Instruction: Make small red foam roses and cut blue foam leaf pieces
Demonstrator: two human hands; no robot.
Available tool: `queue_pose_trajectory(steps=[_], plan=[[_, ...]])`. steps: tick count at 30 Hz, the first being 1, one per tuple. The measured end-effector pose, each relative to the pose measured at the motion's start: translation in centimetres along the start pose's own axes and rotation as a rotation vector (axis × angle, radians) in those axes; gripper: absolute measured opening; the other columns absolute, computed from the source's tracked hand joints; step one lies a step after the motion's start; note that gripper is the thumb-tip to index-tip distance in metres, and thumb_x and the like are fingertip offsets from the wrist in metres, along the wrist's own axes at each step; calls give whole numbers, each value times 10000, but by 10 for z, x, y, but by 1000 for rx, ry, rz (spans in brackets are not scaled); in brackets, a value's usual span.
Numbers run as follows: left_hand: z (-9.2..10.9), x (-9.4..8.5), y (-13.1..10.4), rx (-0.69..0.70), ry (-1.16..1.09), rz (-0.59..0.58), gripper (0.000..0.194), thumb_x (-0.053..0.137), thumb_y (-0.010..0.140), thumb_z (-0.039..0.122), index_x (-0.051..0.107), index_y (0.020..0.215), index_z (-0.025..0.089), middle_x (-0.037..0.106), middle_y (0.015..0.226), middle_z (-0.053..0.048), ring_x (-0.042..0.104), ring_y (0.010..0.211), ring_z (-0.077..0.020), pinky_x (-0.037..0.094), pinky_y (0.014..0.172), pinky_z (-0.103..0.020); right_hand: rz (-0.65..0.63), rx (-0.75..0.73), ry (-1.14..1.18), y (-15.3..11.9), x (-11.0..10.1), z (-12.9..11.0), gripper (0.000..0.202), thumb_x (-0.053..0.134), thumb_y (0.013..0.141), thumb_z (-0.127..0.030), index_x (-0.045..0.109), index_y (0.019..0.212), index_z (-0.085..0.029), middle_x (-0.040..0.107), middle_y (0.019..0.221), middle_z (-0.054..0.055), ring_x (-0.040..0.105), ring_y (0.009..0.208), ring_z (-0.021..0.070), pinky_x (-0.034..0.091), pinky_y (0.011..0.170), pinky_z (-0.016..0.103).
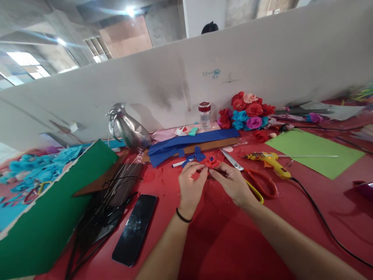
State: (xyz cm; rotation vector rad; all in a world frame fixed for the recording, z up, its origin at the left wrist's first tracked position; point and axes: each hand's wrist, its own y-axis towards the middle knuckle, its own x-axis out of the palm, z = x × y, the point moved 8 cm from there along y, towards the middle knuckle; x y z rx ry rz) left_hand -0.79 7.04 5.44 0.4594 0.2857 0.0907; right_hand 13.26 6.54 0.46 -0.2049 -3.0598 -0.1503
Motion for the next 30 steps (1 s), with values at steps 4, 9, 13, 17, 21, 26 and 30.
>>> queue_pose_trajectory(steps=[4,9,13,17,21,26,30], plan=[[-5,0,0,9,-57,-15,155,553,754,127,684,805,193,680,871,-53,626,850,-175,507,792,-318,-7,18,34,0,1,-1,259,694,712,-449,672,759,-194,667,702,6,605,673,158,473,683,305],[-13,4,-1,-49,-138,-64,89,615,763,219,683,807,183,665,862,-61,622,821,-171,507,774,-304,-10,33,55,-1,1,-2,245,684,709,-432,656,734,-190,652,675,-1,589,663,149,464,682,300],[-11,1,1,-33,-71,-30,89,646,755,259,703,760,192,663,831,-46,621,822,-166,507,796,-313,-10,30,33,-1,2,-4,228,683,699,-416,644,706,-192,642,682,1,598,664,153,466,675,298],[-5,-2,2,8,24,-10,62,650,741,228,702,728,199,667,787,-25,627,787,-155,520,767,-301,9,5,-16,-1,2,-7,212,681,683,-404,631,658,-200,623,691,9,594,658,160,466,658,305],[6,-5,-2,122,163,48,57,651,750,224,697,723,203,675,785,-27,629,774,-161,523,759,-311,67,-73,-87,-4,-1,-13,154,675,660,-345,614,607,-214,557,654,-4,523,585,142,435,576,285],[18,-1,-14,252,270,106,100,628,790,224,722,770,199,686,809,-48,633,797,-177,511,792,-346,152,-209,-196,-10,-6,-27,109,610,722,-266,646,630,-219,564,679,11,524,610,151,439,575,279],[16,2,-19,207,204,103,114,628,800,237,736,805,203,683,824,-49,627,795,-171,512,778,-333,202,-274,-275,-14,-9,-34,114,604,733,-243,648,629,-223,574,674,18,535,618,163,442,571,288]])
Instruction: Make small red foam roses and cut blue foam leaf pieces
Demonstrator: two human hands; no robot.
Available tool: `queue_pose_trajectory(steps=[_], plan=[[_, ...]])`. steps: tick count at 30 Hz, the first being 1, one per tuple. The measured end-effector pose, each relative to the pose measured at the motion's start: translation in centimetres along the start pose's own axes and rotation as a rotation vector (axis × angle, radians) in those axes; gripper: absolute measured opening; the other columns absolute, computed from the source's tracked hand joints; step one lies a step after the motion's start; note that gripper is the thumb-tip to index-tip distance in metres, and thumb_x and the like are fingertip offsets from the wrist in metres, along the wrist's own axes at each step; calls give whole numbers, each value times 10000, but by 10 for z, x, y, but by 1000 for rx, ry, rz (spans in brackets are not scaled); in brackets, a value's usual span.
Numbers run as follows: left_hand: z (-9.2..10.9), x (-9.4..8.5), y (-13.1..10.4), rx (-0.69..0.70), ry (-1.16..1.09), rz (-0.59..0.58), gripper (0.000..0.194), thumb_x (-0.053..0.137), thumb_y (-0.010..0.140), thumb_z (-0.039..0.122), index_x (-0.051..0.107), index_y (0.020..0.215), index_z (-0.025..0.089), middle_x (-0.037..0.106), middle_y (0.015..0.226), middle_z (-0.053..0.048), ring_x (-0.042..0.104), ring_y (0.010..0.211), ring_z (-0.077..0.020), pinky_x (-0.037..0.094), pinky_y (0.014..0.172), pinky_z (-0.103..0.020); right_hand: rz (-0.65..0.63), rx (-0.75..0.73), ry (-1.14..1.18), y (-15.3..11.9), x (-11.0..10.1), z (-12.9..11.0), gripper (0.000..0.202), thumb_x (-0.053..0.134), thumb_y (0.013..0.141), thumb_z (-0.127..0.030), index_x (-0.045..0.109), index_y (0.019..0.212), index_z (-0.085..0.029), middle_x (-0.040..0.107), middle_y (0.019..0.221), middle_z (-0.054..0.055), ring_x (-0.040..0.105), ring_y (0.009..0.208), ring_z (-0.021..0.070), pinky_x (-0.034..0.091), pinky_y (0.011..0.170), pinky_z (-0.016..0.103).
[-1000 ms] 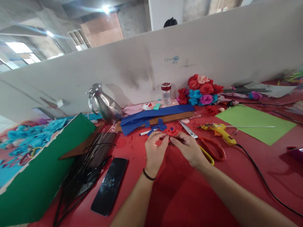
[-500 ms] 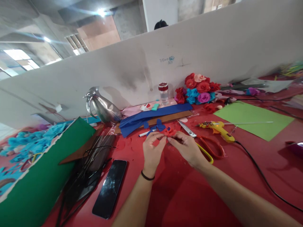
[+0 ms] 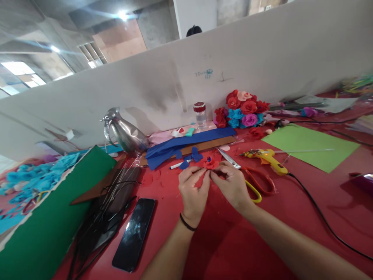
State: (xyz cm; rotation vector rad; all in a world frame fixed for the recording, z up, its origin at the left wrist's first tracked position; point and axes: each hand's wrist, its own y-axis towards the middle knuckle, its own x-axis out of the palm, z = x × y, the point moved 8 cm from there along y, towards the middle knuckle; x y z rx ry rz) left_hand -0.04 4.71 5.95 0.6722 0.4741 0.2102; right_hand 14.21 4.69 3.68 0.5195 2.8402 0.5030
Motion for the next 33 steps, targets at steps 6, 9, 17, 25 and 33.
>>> queue_pose_trajectory(steps=[6,9,17,25,33], plan=[[-26,9,-1,-291,-332,-43,68,683,744,254,688,743,186,662,863,-40,623,833,-157,500,786,-297,51,-169,-102,-5,-4,-15,125,589,768,-201,655,669,-239,594,705,29,554,643,173,470,626,304],[-33,16,-2,-356,-498,-50,103,725,698,260,672,738,182,648,908,-43,607,886,-161,476,827,-305,63,-216,-143,-7,-5,-17,125,593,776,-186,660,686,-239,615,737,34,579,661,174,484,632,294],[-38,28,-7,-569,-845,-38,162,792,610,234,662,687,178,630,825,-11,584,808,-130,464,781,-254,100,-355,-170,-9,-5,-26,105,591,797,-152,658,750,-218,624,731,25,589,638,147,516,602,262],[-41,45,-8,-717,-1100,-171,215,797,636,321,689,762,184,683,830,-16,609,776,-122,467,817,-272,-19,-358,-138,-10,6,-26,105,560,825,-167,640,787,-225,626,780,29,610,672,143,534,647,268],[-38,43,-6,-636,-1074,-263,206,761,698,369,706,808,204,653,792,13,571,759,-94,440,840,-233,-62,-262,-27,-3,-2,-27,38,595,805,-218,621,778,-210,620,788,42,582,717,164,490,615,282]])
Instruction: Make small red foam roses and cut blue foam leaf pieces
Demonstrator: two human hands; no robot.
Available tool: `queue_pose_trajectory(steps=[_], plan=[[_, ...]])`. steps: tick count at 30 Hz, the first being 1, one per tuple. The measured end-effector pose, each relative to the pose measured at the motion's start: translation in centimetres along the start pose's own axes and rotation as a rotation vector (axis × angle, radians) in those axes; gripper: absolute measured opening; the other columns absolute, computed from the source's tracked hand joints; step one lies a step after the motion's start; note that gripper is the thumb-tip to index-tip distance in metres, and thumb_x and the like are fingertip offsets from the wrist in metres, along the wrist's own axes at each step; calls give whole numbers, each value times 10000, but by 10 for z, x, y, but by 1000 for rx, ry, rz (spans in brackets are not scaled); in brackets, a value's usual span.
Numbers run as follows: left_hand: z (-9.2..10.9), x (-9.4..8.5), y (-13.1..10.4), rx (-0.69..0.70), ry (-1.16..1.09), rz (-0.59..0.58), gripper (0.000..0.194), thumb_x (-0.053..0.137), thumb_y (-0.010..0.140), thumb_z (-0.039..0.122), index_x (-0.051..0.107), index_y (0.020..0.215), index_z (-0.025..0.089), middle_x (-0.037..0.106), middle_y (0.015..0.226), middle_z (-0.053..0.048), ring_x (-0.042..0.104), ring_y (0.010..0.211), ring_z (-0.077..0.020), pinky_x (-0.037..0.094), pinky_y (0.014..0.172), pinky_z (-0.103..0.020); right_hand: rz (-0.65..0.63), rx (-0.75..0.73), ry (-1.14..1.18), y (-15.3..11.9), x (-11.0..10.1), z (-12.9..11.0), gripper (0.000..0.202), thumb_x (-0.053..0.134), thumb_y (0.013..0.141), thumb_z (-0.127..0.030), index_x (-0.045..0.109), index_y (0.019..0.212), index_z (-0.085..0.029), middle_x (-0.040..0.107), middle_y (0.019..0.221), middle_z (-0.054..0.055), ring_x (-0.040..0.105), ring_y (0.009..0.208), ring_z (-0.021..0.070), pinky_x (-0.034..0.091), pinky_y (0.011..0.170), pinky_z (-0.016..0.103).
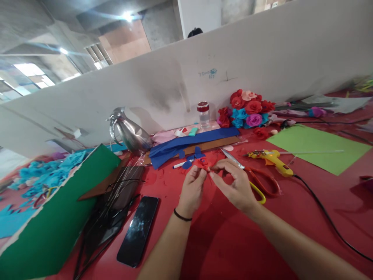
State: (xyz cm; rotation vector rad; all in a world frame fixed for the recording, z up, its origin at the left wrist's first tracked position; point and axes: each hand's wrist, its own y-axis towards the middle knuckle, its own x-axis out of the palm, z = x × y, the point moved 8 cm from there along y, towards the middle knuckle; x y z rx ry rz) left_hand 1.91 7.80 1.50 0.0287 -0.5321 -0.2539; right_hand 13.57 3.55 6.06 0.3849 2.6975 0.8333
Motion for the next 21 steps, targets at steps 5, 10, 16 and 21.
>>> queue_pose_trajectory(steps=[5,10,16,21], plan=[[2,2,0,34,129,-87,235,710,746,407,718,884,217,693,893,-25,607,884,-155,433,897,-298,-32,75,103,3,0,8,96,657,795,-300,667,845,-219,611,855,46,575,754,169,498,678,313],[5,0,2,42,206,-114,228,724,724,409,720,805,196,678,847,-34,591,845,-170,440,839,-311,-127,98,164,1,8,12,82,655,804,-304,702,805,-237,603,887,48,587,853,194,502,726,326],[15,-4,4,107,271,-47,187,757,694,355,704,783,200,646,852,-31,561,854,-166,429,833,-304,-60,68,183,1,5,16,68,658,797,-284,701,767,-242,598,815,37,576,792,184,500,649,302],[18,-12,1,117,223,55,246,659,781,438,683,819,196,636,831,-26,551,809,-152,417,814,-290,4,-27,59,1,0,12,92,619,822,-241,692,768,-230,589,791,31,548,694,155,483,616,291]])
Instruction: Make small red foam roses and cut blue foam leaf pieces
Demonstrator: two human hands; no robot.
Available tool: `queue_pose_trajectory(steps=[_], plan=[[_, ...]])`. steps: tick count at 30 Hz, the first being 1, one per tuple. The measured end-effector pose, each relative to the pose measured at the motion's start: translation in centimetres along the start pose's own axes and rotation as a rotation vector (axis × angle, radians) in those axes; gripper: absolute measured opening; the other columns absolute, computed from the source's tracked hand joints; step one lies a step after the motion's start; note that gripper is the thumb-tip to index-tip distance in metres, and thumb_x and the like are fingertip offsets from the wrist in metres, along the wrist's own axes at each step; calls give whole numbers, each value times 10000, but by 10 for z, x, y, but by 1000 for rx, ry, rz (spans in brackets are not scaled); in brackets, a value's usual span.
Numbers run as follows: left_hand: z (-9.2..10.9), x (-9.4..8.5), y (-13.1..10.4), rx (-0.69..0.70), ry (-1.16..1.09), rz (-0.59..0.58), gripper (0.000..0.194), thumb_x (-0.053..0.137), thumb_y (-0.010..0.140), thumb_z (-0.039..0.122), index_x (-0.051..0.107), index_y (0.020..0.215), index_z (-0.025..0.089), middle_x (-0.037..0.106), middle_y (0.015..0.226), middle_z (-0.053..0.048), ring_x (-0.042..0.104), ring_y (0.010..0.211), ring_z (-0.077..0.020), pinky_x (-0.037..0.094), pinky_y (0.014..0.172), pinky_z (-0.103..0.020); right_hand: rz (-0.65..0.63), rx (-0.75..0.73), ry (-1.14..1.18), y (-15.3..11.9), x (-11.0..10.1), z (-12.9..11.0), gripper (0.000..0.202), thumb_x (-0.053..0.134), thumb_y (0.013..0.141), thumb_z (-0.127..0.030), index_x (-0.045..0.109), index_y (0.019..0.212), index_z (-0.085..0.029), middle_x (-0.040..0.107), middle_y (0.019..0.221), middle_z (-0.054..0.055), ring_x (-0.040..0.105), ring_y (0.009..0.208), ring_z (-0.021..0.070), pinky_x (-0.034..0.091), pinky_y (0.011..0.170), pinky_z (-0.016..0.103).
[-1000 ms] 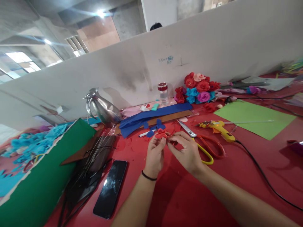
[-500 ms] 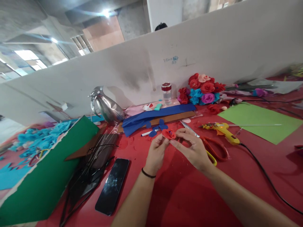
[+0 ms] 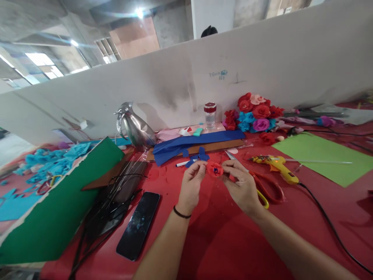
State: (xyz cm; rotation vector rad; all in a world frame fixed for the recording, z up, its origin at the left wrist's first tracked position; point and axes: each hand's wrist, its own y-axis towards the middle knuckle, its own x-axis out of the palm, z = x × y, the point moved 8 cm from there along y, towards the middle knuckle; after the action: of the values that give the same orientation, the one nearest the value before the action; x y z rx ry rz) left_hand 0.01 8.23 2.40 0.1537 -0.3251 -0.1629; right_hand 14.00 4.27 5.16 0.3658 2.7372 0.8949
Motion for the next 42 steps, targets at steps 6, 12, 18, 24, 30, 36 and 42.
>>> queue_pose_trajectory(steps=[6,12,18,24,30,36,42], plan=[[4,-4,-3,11,-3,28,275,637,794,443,662,736,175,622,748,-14,530,739,-141,414,755,-275,10,-118,-93,-3,-1,-8,122,591,834,-191,690,778,-235,603,791,32,565,688,157,493,611,290],[12,2,-6,-44,-31,19,116,717,723,283,673,745,177,615,715,-3,519,686,-122,411,706,-259,18,-141,-158,-3,-1,-6,104,600,831,-199,689,795,-241,618,804,46,586,716,177,516,640,318],[18,0,-5,-27,-104,64,65,712,712,216,692,765,185,619,728,3,514,680,-101,409,700,-240,26,-177,-155,-3,-1,-12,122,605,814,-144,681,800,-239,615,805,41,587,703,163,511,621,297],[15,-1,-5,-61,-169,65,132,699,750,315,696,780,187,631,744,-4,537,687,-100,417,690,-233,21,-194,-135,-4,1,-13,152,590,817,-124,684,812,-243,622,814,38,598,723,163,512,638,294],[22,-1,-6,-29,-105,79,128,766,668,223,691,766,188,593,704,15,513,666,-93,416,686,-227,39,-163,-157,-4,0,-9,141,578,830,-164,691,824,-248,631,820,46,608,747,179,524,663,320],[19,-3,-5,-24,-109,93,129,733,711,278,695,794,186,627,767,-9,542,705,-105,435,698,-230,35,-174,-158,-5,0,-11,185,536,836,-141,684,812,-249,669,830,50,635,765,186,538,690,329],[18,-1,-4,-31,-60,10,134,759,674,218,706,795,194,633,773,-12,546,734,-112,441,694,-218,-46,-130,-138,-5,7,-4,184,524,827,-155,685,806,-243,694,823,46,650,745,184,547,679,322]])
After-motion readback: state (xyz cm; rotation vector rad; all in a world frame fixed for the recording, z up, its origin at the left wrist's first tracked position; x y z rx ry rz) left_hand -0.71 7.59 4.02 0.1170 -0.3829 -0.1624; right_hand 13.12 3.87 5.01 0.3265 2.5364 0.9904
